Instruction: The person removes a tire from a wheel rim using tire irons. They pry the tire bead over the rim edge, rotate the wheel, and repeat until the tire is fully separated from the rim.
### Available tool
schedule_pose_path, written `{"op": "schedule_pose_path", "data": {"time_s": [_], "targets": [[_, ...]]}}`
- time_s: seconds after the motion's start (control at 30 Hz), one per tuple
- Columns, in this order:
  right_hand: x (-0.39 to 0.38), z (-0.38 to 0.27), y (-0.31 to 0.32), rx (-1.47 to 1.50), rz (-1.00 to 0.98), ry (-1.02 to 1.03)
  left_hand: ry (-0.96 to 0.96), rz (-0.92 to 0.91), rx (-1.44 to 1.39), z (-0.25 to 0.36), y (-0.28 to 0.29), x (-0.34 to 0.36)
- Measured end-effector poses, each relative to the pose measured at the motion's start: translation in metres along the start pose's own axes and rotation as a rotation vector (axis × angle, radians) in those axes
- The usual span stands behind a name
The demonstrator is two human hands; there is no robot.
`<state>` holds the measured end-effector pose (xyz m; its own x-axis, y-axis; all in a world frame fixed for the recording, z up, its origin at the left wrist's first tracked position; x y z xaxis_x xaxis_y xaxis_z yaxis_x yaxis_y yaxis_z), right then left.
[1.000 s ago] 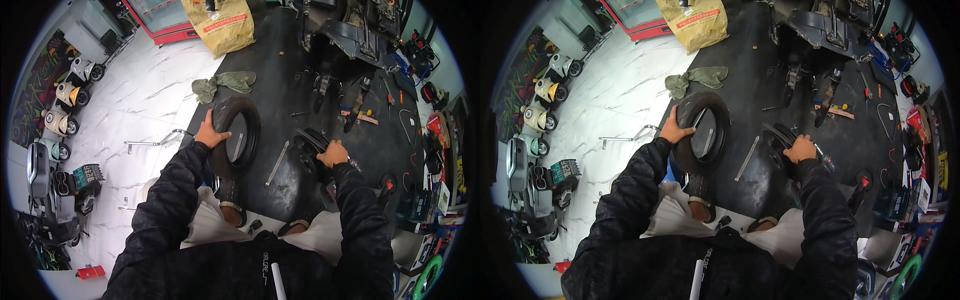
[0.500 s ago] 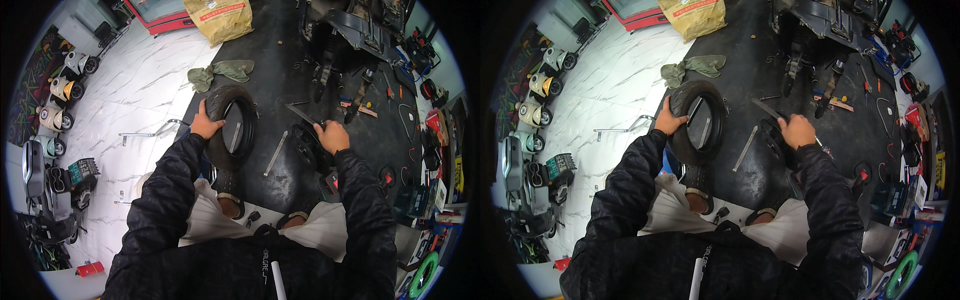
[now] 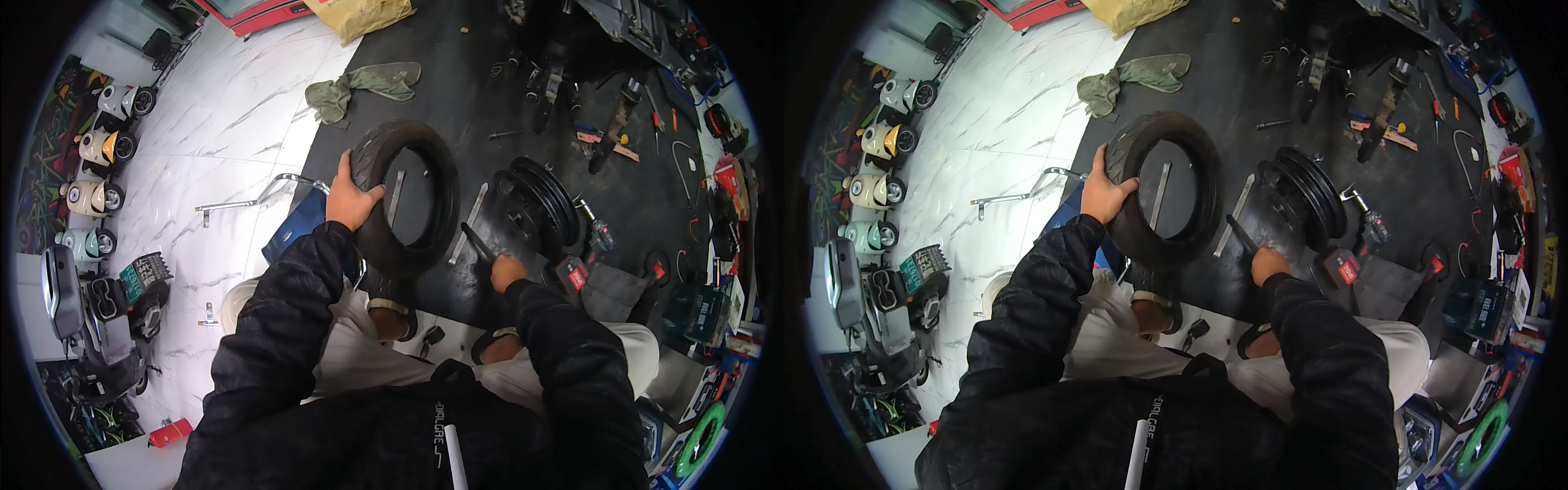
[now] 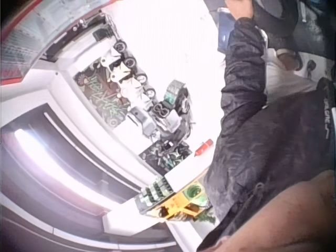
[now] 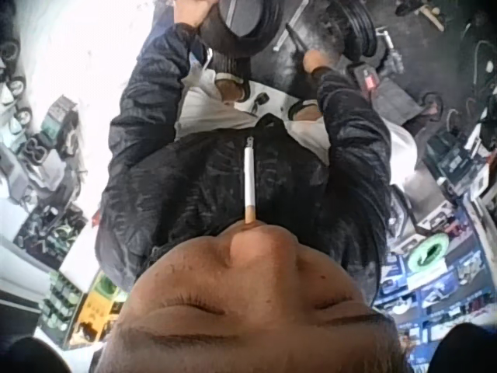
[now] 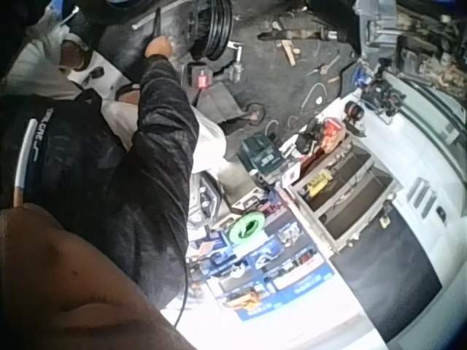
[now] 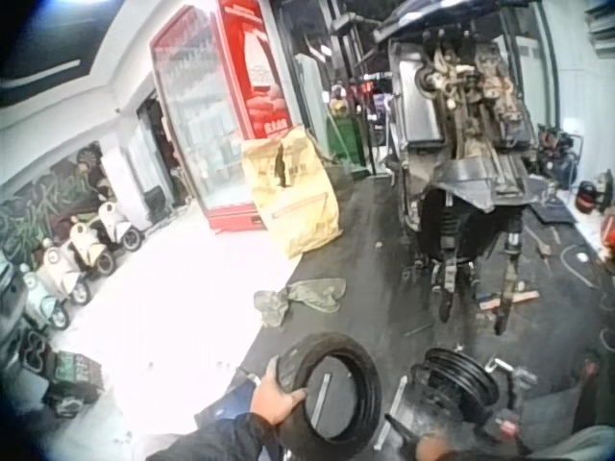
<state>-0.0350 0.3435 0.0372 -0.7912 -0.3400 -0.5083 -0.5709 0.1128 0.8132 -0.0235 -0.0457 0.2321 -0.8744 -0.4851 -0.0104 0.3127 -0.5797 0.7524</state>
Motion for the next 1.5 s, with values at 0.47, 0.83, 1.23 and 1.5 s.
{"op": "schedule_pose_path", "data": {"time_s": [0.47, 0.83, 1.23, 1.5], "targets": [[-0.029, -0.146, -0.036, 0.284, -0.192, 0.289, 0.033, 0.025, 0.036, 0.008, -0.001, -0.001], [-0.001, -0.125, -0.017, 0.138, -0.076, 0.375, 0.035, 0.033, 0.003, -0.002, 0.004, 0.004], [-0.064, -0.191, 0.108, 0.312, -0.018, 0.526, 0.137, -0.078, 0.161, -0.005, 0.013, 0.024], [-0.145, -0.143, 0.246, 0.290, 0.260, 0.557, 0.066, -0.556, -0.026, 0.030, 0.039, 0.046]]}}
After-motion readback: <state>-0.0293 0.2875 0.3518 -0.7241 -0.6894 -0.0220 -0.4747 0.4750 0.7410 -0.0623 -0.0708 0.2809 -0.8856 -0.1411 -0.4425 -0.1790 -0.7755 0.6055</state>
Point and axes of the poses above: each hand's wrist, its own x-axis towards the middle knuckle, its own y-axis out of the back of the hand, z = x × y, the point moved 3 cm from there along x, towards the middle knuckle
